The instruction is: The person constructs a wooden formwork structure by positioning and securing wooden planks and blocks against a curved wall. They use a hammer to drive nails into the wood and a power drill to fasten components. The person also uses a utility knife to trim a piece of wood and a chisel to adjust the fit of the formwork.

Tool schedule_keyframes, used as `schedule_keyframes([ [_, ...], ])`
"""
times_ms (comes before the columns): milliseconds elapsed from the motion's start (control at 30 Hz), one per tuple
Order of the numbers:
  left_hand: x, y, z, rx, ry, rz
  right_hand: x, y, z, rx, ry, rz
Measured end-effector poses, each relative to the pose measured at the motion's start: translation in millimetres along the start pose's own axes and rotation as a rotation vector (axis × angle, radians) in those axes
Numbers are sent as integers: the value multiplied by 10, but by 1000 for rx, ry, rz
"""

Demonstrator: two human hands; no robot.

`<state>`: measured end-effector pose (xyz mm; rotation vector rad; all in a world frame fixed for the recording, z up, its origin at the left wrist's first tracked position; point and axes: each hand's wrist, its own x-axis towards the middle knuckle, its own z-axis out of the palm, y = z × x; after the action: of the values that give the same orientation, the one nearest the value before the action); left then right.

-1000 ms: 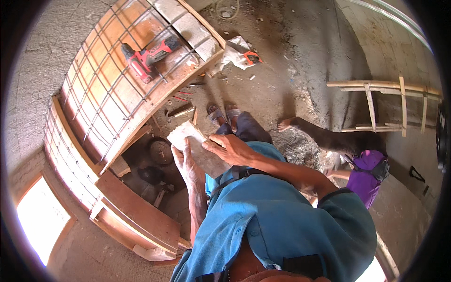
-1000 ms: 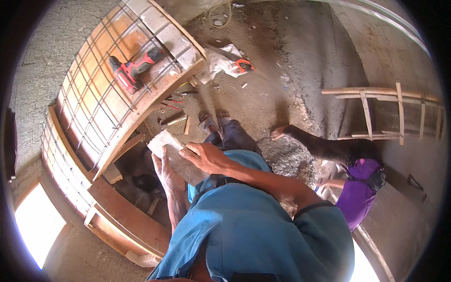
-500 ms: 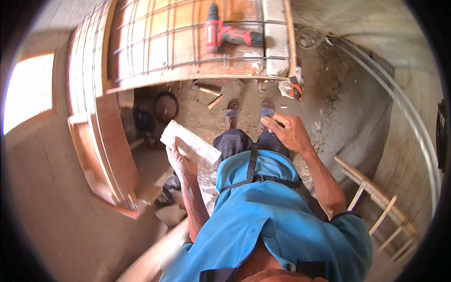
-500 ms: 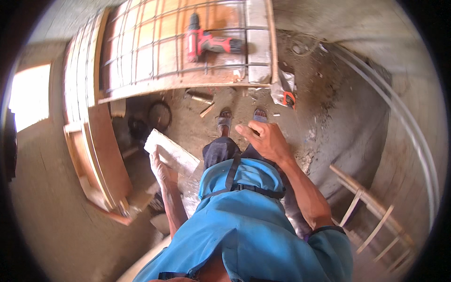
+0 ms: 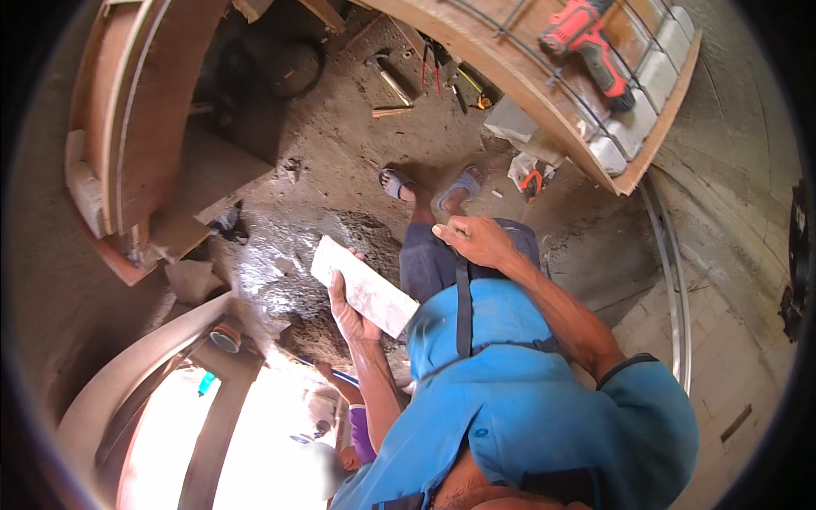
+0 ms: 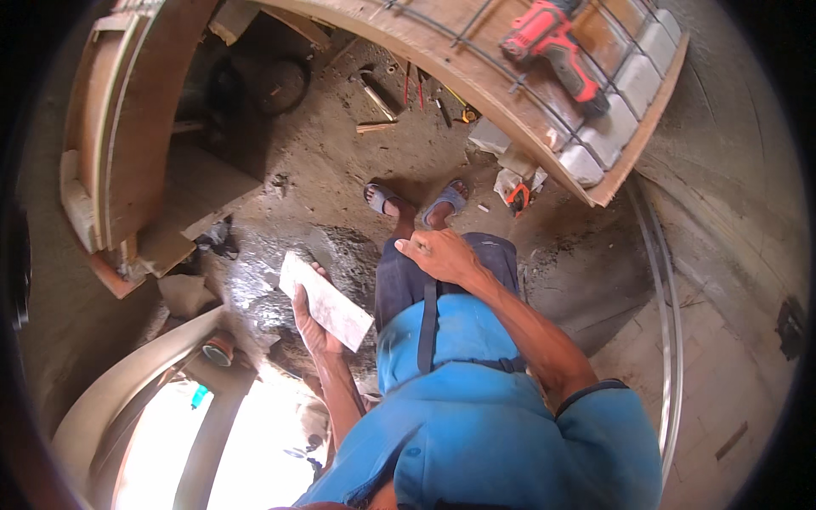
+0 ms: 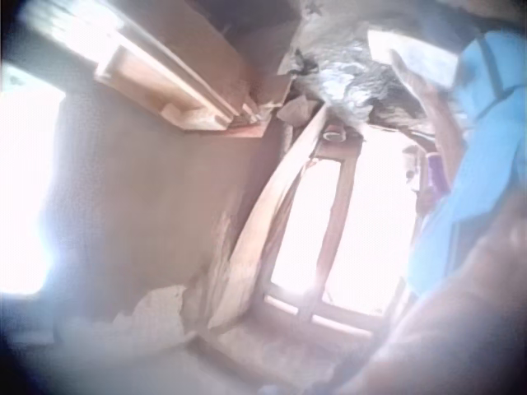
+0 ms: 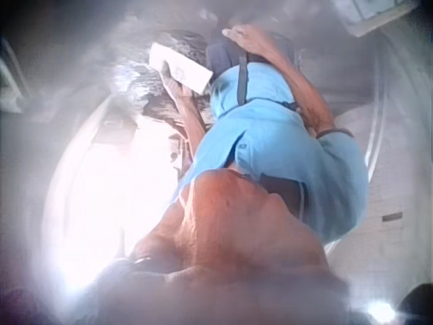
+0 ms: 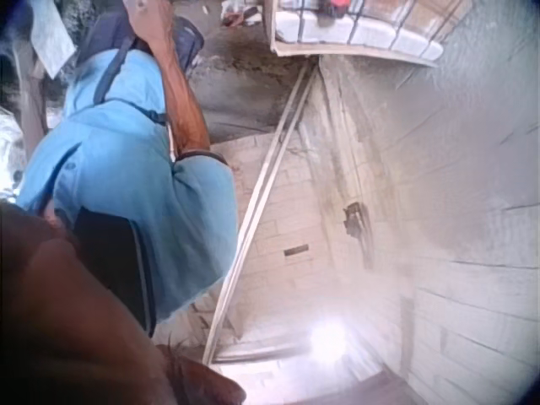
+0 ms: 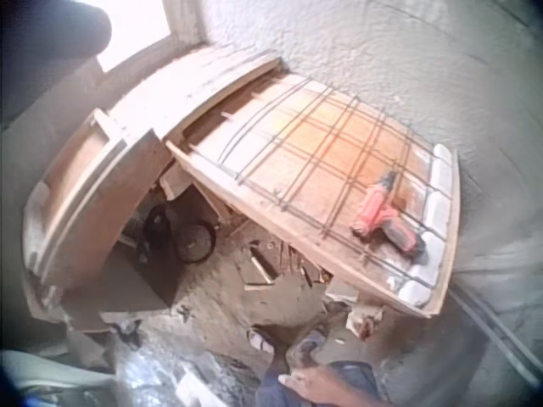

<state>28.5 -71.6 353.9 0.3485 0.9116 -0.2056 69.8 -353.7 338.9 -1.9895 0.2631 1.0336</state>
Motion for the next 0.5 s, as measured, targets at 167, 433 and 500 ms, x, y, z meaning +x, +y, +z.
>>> schedule_keyframes([
  [167, 451, -229, 17, -179, -76, -74, 1020, 781, 629, -25, 154, -130],
  [433, 1617, -657, -859, -349, 80, -137, 2728, 1834, 940, 22, 66, 116],
  [500, 1926, -796, -1101, -254, 167, -100, 3206, 2140, 919, -89, 41, 113],
])
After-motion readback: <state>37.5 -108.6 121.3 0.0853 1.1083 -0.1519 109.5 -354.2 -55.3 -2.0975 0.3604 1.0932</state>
